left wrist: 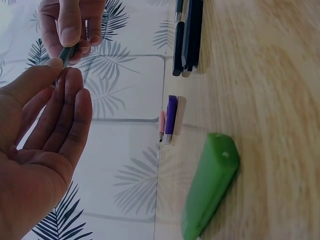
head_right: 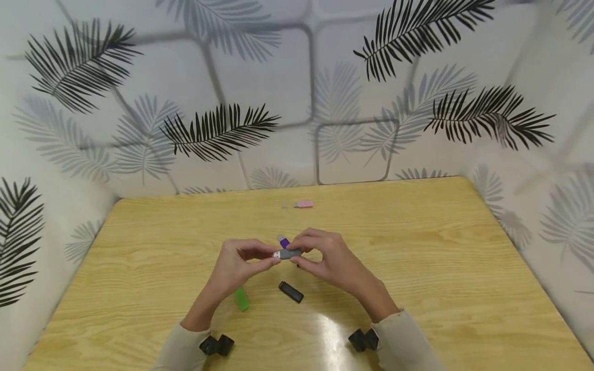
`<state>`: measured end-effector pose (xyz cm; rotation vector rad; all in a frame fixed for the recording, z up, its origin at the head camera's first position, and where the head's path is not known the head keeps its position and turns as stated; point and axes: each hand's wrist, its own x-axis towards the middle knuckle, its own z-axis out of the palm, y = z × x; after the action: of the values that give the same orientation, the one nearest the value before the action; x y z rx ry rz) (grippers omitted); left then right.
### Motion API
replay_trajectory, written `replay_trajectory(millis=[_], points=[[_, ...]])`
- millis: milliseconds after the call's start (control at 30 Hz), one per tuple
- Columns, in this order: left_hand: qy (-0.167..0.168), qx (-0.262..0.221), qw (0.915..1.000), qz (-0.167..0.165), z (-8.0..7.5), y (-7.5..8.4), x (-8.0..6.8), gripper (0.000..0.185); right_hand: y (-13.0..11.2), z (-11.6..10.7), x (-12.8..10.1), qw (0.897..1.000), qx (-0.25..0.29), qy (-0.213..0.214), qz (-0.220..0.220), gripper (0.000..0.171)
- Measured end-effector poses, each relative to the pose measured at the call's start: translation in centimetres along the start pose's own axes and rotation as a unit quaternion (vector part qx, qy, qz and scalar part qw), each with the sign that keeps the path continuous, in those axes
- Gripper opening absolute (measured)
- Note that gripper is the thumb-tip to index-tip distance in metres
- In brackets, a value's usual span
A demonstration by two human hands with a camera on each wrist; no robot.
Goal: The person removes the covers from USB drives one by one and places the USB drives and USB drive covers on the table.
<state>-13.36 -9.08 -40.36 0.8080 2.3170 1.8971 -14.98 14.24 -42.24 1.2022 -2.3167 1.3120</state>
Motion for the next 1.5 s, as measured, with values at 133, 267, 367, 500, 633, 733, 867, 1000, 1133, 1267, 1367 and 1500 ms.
replay_trajectory(millis=[133,267,367,500,633,733,867,1000,1133,1267,1367,1500], points=[[-0.006,0.003,1.0,-0.006,-0.1,-0.8,0.1,0.013,0.0,0.0,-0.1,1.0,0.003,0.004,-0.002,0.026],[-0.015,-0.005,0.9998,-0.013,-0.2,-1.6,0.3,0.013,0.0,-0.2,-0.1,1.0,-0.001,-0.003,0.005,0.021],[-0.016,-0.007,0.9998,-0.012,-0.4,-1.0,0.2,0.013,-0.1,-0.1,0.1,1.0,0.002,-0.005,0.004,0.02],[-0.018,-0.007,0.9997,-0.014,-0.7,-0.1,0.0,0.013,-0.1,0.0,0.2,1.0,0.007,-0.006,-0.008,0.022],[0.003,-0.009,0.9997,-0.022,-2.0,-0.2,0.0,0.013,0.4,-1.5,-0.2,1.0,-0.024,0.003,0.004,0.022],[0.041,-0.019,0.9987,-0.025,-3.8,-0.5,-0.5,0.014,0.9,-3.3,-1.2,0.998,-0.051,0.033,0.02,0.026],[0.059,-0.018,0.9979,-0.02,-4.9,-0.9,-0.7,0.017,1.4,-4.4,-1.9,0.996,-0.062,0.047,0.033,0.027],[0.058,-0.012,0.998,-0.023,-4.3,-1.5,-0.3,0.018,1.9,-4.2,-1.8,0.996,-0.064,0.041,0.037,0.026],[0.063,-0.013,0.9973,-0.036,-3.6,-1.7,-0.1,0.018,2.2,-4.0,-1.9,0.995,-0.07,0.041,0.051,0.027],[0.059,-0.013,0.9969,-0.05,-3.3,-1.7,0.1,0.018,2.8,-3.8,-2.0,0.994,-0.08,0.038,0.065,0.027],[0.059,0.002,0.9969,-0.053,-3.0,-1.7,0.5,0.019,3.4,-3.6,-1.9,0.993,-0.086,0.042,0.068,0.025],[0.076,0.045,0.9946,-0.054,-2.6,-2.6,1.2,0.02,4.1,-3.3,-1.5,0.993,-0.085,0.051,0.068,0.023]])
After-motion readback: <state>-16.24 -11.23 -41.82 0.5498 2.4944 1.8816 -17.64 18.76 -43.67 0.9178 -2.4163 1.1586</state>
